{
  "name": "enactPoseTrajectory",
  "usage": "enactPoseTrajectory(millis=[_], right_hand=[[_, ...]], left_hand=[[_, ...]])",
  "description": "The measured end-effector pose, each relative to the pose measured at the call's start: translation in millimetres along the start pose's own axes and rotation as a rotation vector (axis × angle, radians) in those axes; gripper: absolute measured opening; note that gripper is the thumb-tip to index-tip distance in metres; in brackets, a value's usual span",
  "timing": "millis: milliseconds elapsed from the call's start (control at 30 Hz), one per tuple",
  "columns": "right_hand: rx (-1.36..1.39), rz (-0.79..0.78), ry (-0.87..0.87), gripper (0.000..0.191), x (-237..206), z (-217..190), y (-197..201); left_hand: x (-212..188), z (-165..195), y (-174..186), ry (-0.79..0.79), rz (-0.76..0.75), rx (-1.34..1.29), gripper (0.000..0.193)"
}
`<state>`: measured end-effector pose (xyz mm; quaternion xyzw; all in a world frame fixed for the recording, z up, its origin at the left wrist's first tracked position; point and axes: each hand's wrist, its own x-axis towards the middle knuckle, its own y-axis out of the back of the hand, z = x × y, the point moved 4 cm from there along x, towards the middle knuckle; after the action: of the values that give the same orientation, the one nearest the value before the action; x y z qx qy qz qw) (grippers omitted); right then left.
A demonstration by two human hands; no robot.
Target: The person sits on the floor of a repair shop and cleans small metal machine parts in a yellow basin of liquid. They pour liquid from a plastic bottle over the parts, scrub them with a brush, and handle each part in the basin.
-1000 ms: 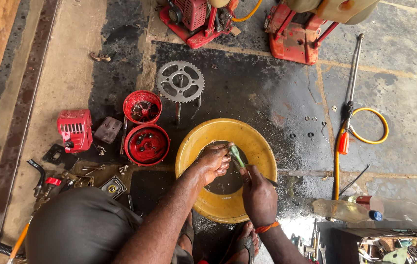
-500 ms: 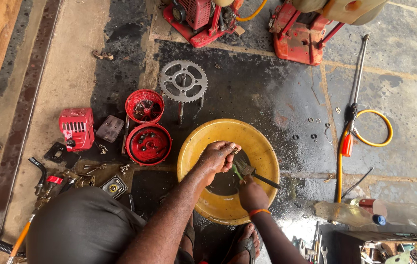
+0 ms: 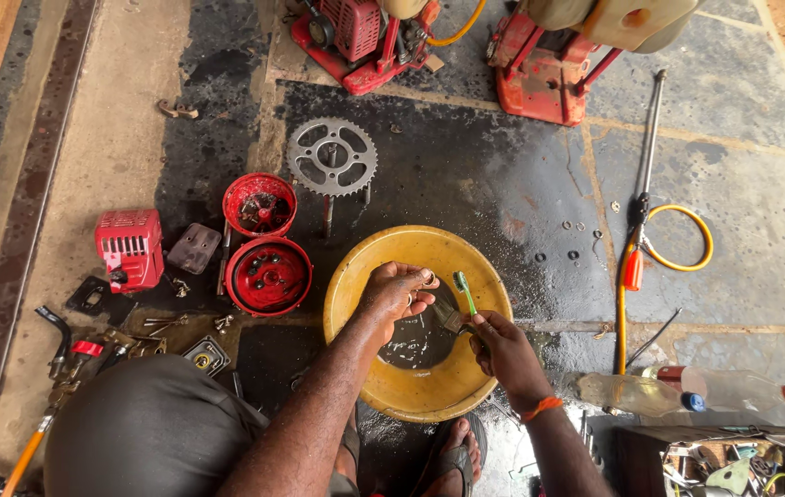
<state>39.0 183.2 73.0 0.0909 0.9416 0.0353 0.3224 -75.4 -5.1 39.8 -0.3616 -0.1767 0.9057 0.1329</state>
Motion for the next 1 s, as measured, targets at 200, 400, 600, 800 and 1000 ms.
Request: enactPoseTrajectory(millis=[200,400,600,800,1000], right_hand=[[-0.433,0.121,0.195,0.032,-50,-40,-29],[-0.933,0.497,0.603,0.027,-70,-50,-39],[-0.274,0.079,0.229,0.031,-66,-38,-40],[-0.137,-0.081,0.117,0.032,-55,-28,-49],[-1.168,0.500,0.887,0.029,-88,-56,-36]], left_hand=[[-10,-1,-12,0.047,-0.124,-0.103,0.025],[-19,3,-17,0.026,-0.270,-0.086,0.027],[-23,4,-17,0.052,-0.273,0.043,0.023],[-16,3,-7,-0.056,-0.305,0.148,0.032],[-3,-25,13,0.203,-0.016,0.406,0.048]])
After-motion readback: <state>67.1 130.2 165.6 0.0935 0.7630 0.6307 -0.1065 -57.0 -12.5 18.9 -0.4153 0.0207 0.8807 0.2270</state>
